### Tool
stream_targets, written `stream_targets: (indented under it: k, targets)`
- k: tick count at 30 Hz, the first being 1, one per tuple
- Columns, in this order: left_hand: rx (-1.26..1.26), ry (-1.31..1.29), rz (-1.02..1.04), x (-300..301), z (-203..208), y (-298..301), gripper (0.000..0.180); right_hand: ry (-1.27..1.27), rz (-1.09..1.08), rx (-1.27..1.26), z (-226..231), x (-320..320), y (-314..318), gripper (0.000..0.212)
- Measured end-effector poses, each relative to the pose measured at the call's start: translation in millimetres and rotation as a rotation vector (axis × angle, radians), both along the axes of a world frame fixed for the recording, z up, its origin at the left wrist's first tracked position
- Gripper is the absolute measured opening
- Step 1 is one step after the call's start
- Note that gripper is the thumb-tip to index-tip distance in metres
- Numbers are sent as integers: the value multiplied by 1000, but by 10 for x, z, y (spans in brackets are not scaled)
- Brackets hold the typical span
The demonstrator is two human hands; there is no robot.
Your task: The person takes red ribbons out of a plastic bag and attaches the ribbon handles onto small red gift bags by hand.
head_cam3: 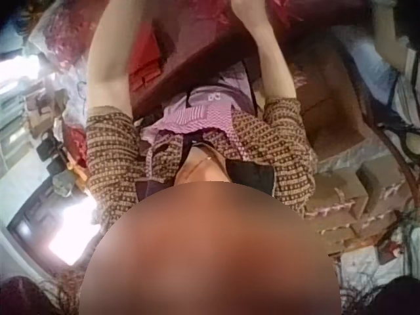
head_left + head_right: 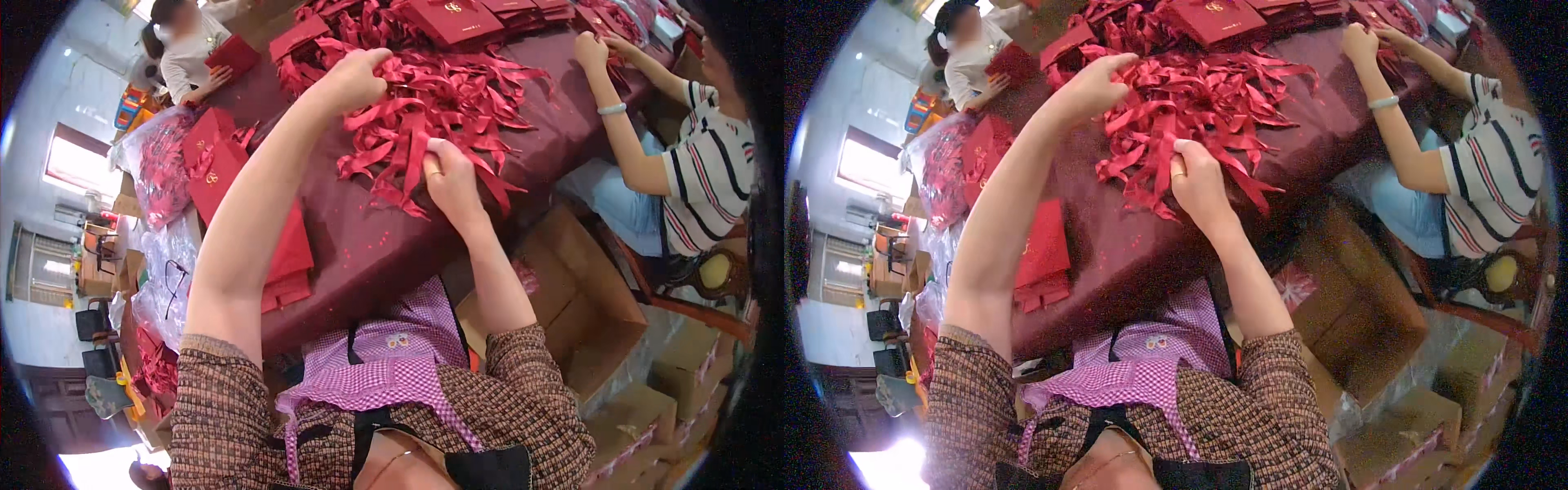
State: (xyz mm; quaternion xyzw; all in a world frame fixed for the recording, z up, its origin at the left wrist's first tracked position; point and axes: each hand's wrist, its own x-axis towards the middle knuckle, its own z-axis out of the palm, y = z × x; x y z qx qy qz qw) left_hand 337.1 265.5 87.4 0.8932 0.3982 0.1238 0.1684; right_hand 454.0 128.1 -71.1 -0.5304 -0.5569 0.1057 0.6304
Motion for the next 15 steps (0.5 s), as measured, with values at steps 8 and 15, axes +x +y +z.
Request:
stream_targets:
  k: [8, 15]
  targets:
    - [169, -420, -124, -466, -352, -1008, 35, -571, -412, -352, 90, 609, -517, 30]
    - [-352, -426, 60, -1145, -747, -2019, 25, -707, -93, -484, 117, 689, 123, 8]
